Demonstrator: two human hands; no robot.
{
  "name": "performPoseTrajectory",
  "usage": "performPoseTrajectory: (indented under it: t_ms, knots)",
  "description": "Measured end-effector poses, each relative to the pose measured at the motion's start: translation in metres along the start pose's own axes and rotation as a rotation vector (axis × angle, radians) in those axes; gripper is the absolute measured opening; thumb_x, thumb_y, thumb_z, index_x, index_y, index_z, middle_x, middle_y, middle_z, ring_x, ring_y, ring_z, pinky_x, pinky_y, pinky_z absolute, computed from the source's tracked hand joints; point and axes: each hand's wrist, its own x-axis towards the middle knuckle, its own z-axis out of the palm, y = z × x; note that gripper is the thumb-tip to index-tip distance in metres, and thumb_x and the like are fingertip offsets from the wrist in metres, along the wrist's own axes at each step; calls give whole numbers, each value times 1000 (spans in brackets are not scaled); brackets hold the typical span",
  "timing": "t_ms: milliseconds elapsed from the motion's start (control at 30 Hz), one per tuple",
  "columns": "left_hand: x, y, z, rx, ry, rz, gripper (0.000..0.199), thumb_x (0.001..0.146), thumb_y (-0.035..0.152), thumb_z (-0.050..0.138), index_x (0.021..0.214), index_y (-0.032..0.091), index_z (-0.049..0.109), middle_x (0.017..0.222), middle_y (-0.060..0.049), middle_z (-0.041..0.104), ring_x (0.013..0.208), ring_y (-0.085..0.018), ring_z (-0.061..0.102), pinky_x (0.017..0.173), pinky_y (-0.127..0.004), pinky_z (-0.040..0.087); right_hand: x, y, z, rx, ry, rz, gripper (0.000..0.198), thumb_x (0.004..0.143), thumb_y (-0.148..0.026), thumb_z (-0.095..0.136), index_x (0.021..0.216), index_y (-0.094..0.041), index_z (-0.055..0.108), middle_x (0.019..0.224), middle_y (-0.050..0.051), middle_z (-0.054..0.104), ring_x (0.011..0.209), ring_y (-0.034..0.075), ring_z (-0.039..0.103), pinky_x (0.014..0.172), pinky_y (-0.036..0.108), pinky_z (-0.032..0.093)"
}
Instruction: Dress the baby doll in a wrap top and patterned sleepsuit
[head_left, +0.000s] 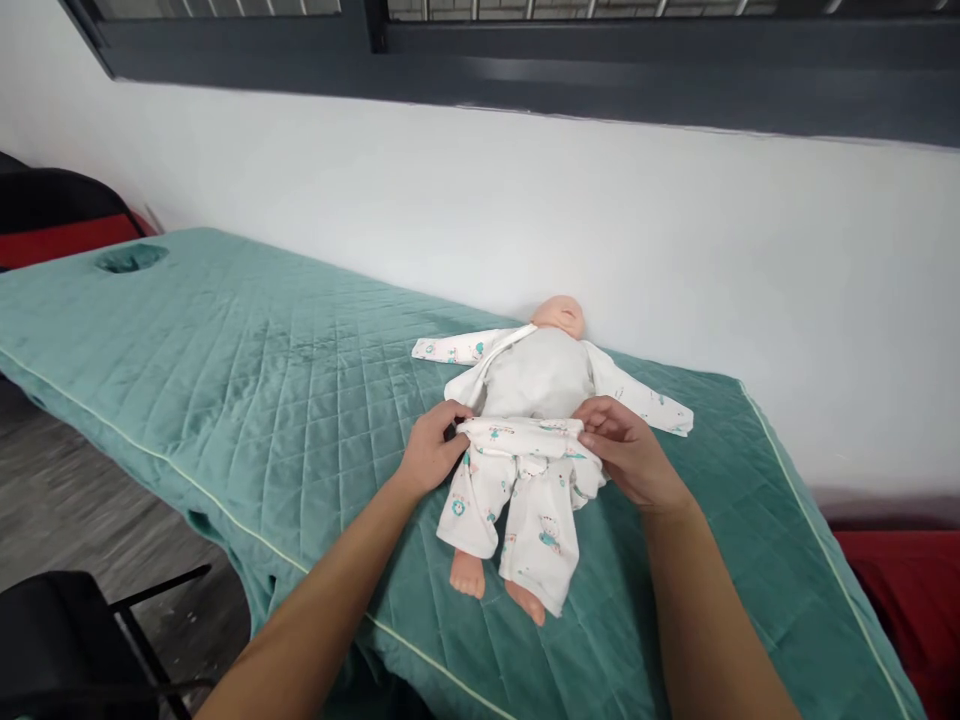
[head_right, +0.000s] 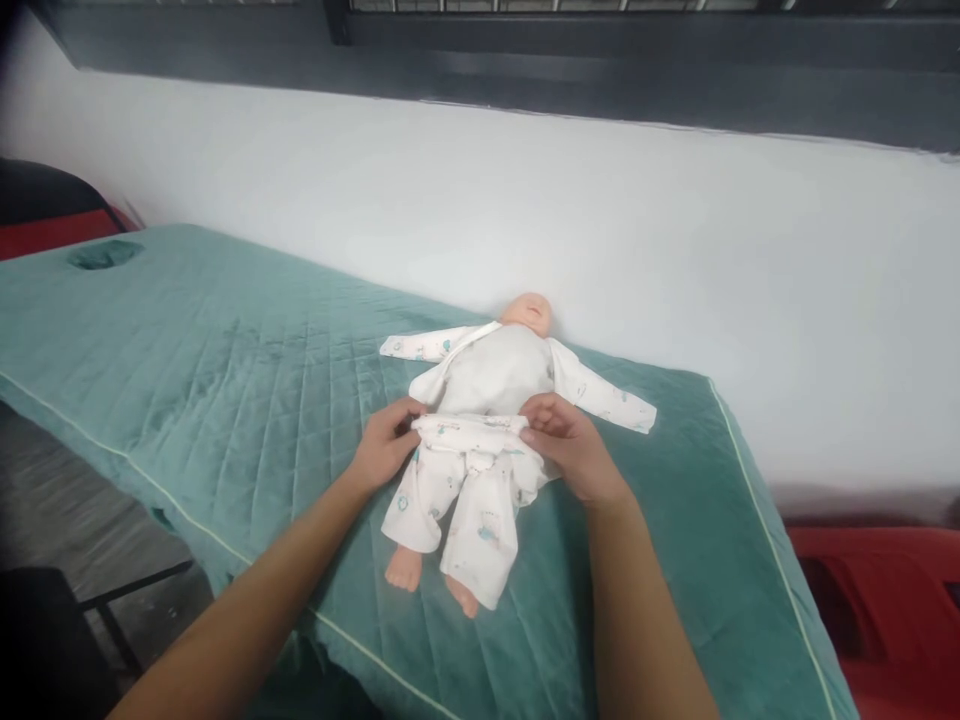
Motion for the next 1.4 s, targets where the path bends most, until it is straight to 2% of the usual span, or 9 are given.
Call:
performPoseTrajectory:
  t_ms: [133,333,467,667,733,800,933,1100,1400]
  knots:
    - [0,3,-1,-28,-28,-35,17,71,10,54,85,19,61,81,2,60,73,-15,49,70,-28,37,5,6,1,108,172,-75,27,68,-31,86,81,-25,63,82,-2,64,67,12,55,62,25,41]
    - [8,11,-4,-282,-90,32,18,87,24,56,98,19,69,107,-7,64,99,-21,58,86,-32,43,10,16,23,-187,210,-33,22,76,-37,79,82,-24,64,82,0,68,71,15,57,64,27,41]
    - [31,24,-4,-281,-159,6,37,97,41,47,82,16,70,91,-5,63,90,-20,58,85,-32,43,10,17,29,-269,230,-35,19,79,-38,76,83,-23,65,82,0,68,70,14,55,64,27,39]
    - [76,48,-12,-128,-681,-46,29,81,47,69,91,20,75,77,1,60,68,-13,49,60,-25,34,10,19,25,-353,247,-11,18,81,-38,74,84,-23,66,79,-1,66,70,14,53,64,28,37]
    - [81,45,-13,-95,-729,-41,26,79,44,71,87,20,74,71,2,56,65,-12,45,58,-25,32,11,19,26,-362,238,9,18,81,-39,74,84,-23,67,79,0,66,69,15,53,64,28,37]
    - [79,37,-12,-165,-675,-45,24,79,42,70,79,18,70,69,2,54,65,-12,45,58,-24,32,12,18,28,-354,222,25,20,80,-40,75,84,-23,67,79,0,67,70,15,54,64,29,38]
    - [69,13,-1,-405,-412,-135,28,80,44,70,78,16,65,70,2,53,65,-12,46,59,-24,34,13,16,30,-291,202,41,24,76,-42,79,83,-23,67,76,0,65,69,15,53,63,28,38]
    - [69,-7,13,-517,-170,-263,32,76,47,74,80,15,66,71,1,56,66,-12,49,62,-24,38,14,13,22,-73,220,129,31,68,-45,83,80,-23,65,60,-4,53,52,11,40,51,25,28]
    - [69,-12,13,-663,-64,-360,34,68,44,81,79,15,67,68,3,56,63,-10,48,61,-23,37,13,14,-8,156,343,70,31,68,-37,83,79,-23,58,62,-6,52,54,10,44,51,24,32]
